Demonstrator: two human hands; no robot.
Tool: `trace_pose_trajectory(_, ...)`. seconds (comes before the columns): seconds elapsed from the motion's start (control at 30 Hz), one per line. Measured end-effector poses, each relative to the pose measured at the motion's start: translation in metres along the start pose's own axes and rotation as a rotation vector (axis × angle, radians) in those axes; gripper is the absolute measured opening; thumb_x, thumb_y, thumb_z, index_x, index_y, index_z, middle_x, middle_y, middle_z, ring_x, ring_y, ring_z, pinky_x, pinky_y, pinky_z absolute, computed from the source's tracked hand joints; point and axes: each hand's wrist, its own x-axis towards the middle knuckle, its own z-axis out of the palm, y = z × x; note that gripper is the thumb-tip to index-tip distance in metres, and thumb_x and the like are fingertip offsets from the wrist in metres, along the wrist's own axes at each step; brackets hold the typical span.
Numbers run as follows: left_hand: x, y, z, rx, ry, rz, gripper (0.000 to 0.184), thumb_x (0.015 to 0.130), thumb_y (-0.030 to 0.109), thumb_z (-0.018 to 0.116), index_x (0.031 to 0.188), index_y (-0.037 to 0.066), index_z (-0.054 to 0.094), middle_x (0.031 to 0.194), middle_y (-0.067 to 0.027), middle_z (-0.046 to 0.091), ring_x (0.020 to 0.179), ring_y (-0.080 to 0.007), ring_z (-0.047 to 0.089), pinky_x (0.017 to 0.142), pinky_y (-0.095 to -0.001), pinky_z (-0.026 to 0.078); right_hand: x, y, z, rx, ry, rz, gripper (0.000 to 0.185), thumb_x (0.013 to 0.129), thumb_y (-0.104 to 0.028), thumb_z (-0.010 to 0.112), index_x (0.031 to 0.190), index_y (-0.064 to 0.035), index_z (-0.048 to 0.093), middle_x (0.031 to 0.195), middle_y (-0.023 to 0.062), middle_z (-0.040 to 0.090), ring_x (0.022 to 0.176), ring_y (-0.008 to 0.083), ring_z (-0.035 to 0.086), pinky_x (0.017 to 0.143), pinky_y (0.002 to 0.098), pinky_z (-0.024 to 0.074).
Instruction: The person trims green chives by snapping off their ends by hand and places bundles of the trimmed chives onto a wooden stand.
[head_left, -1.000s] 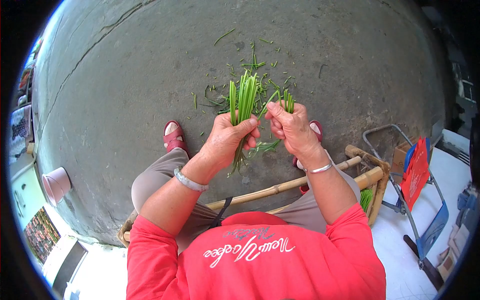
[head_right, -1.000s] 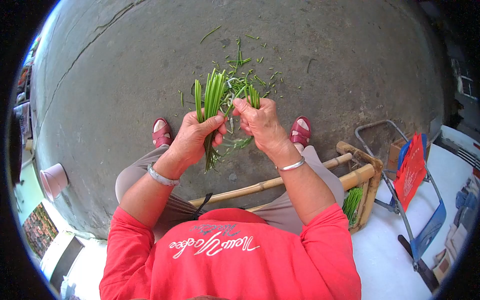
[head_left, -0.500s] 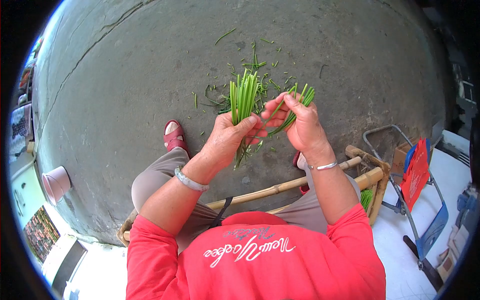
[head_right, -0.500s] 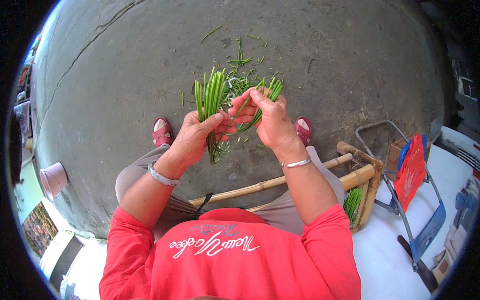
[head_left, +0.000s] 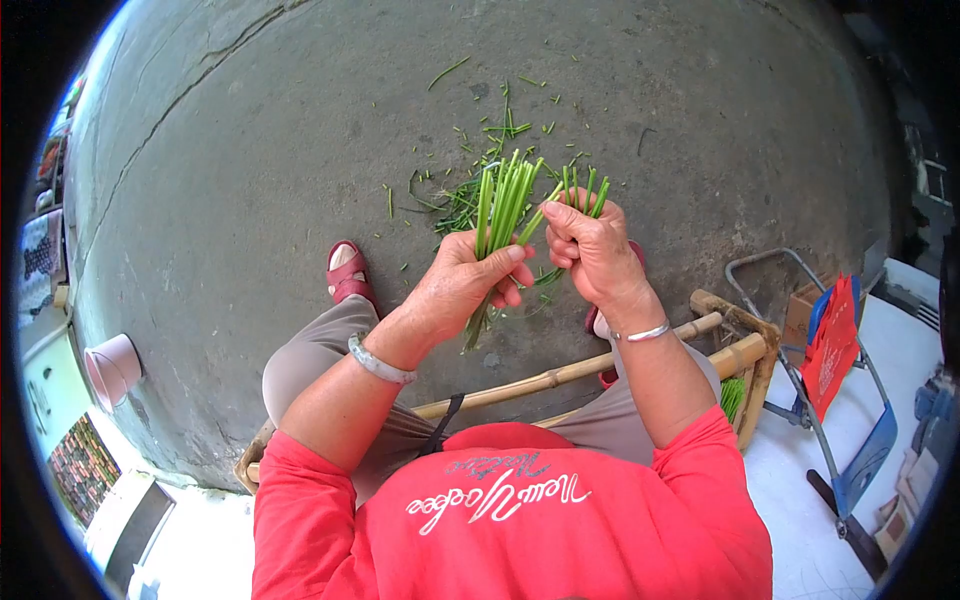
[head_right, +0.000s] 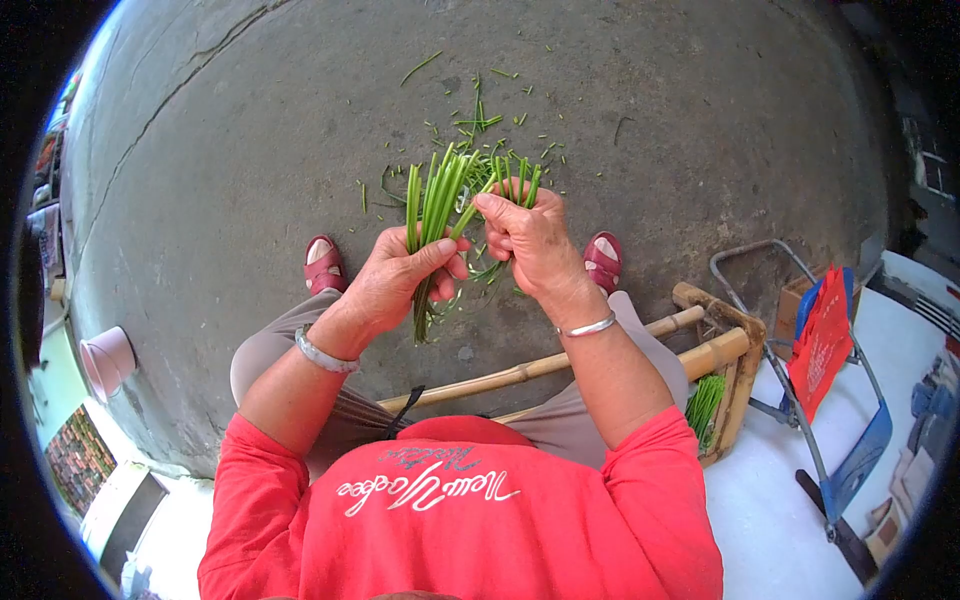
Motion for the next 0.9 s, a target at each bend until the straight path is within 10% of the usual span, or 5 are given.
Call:
trace_pose_trajectory(0.73, -0.003, 0.012, 0.002, 0.174, 0.085, 0.025, 0.015, 0.087, 0.013, 0.056, 0.084, -0.001, 0.063, 0.061, -0.0013, 0.056, 0.047, -0.0068, 0.047, 0.043, -0.0211, 0.036, 0.004, -0.016, -0.009, -0.059, -0.014, -0.028, 0.006, 0.083, -0.011, 0.063, 0.080, -0.0057, 0.061, 0.057, -0.0036, 0.047, 0.042, 0.0033, 0.036, 0.039, 0.0205, 0.0295)
trace_pose_trajectory(0.9, -0.004, 0.014, 0.003, 0.237, 0.125, 0.032, 0.015, 0.087, 0.013, 0.056, 0.083, 0.000, 0.063, 0.060, -0.0002, 0.055, 0.048, -0.0053, 0.046, 0.043, -0.0204, 0.034, 0.006, -0.012, -0.015, -0.659, 0.063, -0.313, 0.007, 0.078, -0.006, 0.063, 0.084, -0.0037, 0.059, 0.061, 0.0002, 0.053, 0.051, 0.0138, 0.052, 0.043, 0.0283, 0.0410)
